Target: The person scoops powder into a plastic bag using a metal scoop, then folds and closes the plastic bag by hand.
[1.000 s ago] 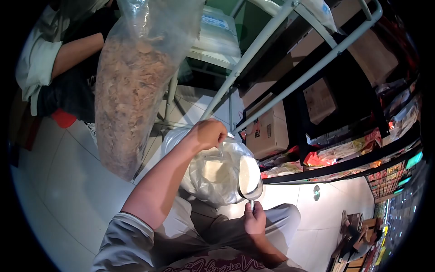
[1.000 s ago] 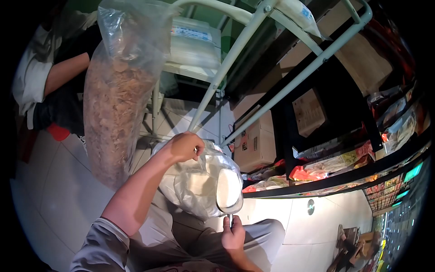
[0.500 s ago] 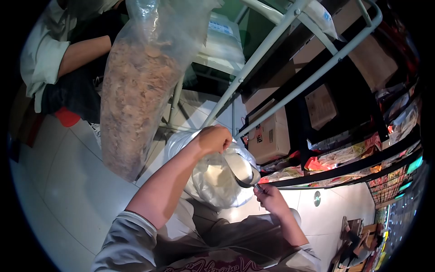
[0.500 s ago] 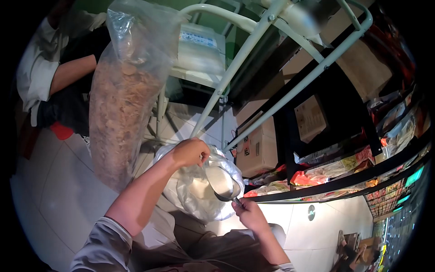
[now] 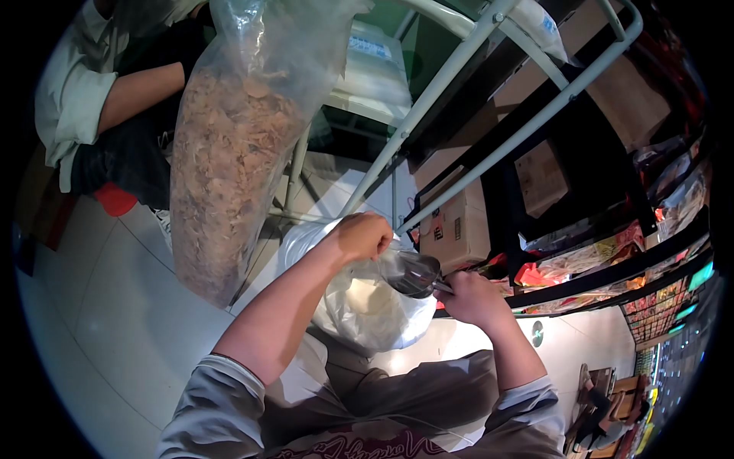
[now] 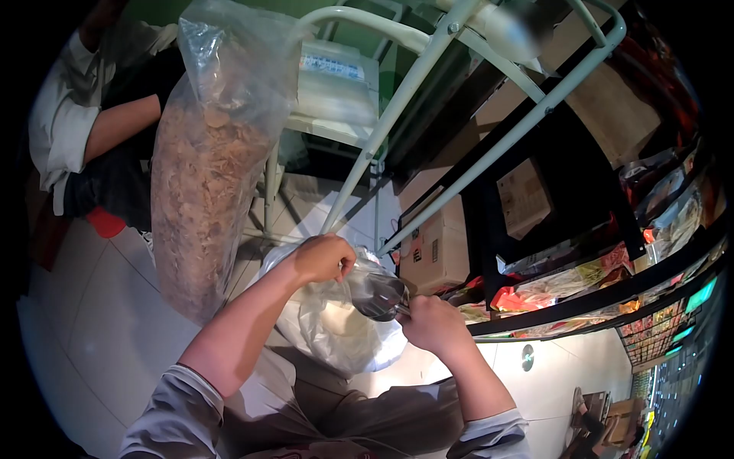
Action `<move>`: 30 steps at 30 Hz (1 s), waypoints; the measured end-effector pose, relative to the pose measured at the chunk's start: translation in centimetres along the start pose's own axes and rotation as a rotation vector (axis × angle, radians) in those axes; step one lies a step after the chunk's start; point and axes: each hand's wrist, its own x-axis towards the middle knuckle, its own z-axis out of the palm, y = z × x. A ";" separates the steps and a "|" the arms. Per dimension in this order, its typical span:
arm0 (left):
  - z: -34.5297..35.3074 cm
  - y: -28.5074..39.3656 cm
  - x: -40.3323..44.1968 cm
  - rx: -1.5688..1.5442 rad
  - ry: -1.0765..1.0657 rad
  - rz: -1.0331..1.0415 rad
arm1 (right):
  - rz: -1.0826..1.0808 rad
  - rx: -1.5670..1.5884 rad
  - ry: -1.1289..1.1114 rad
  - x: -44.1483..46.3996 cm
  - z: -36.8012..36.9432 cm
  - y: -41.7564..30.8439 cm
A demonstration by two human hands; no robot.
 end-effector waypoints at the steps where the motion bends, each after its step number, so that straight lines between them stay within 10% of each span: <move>1: 0.1 -0.1 0.0 -0.003 0.002 0.008 | -0.002 -0.054 0.025 -0.1 0.0 -0.2; 16: -1.2 0.5 -0.6 0.014 0.072 -0.045 | 0.213 0.184 0.005 -9.0 -1.5 0.1; 23: -1.4 0.5 -0.5 0.026 0.123 -0.067 | 0.082 0.114 0.046 -2.3 14.6 -1.6; 30: -1.0 0.0 -0.1 0.082 0.108 -0.048 | 0.455 0.432 0.033 11.0 29.0 -3.2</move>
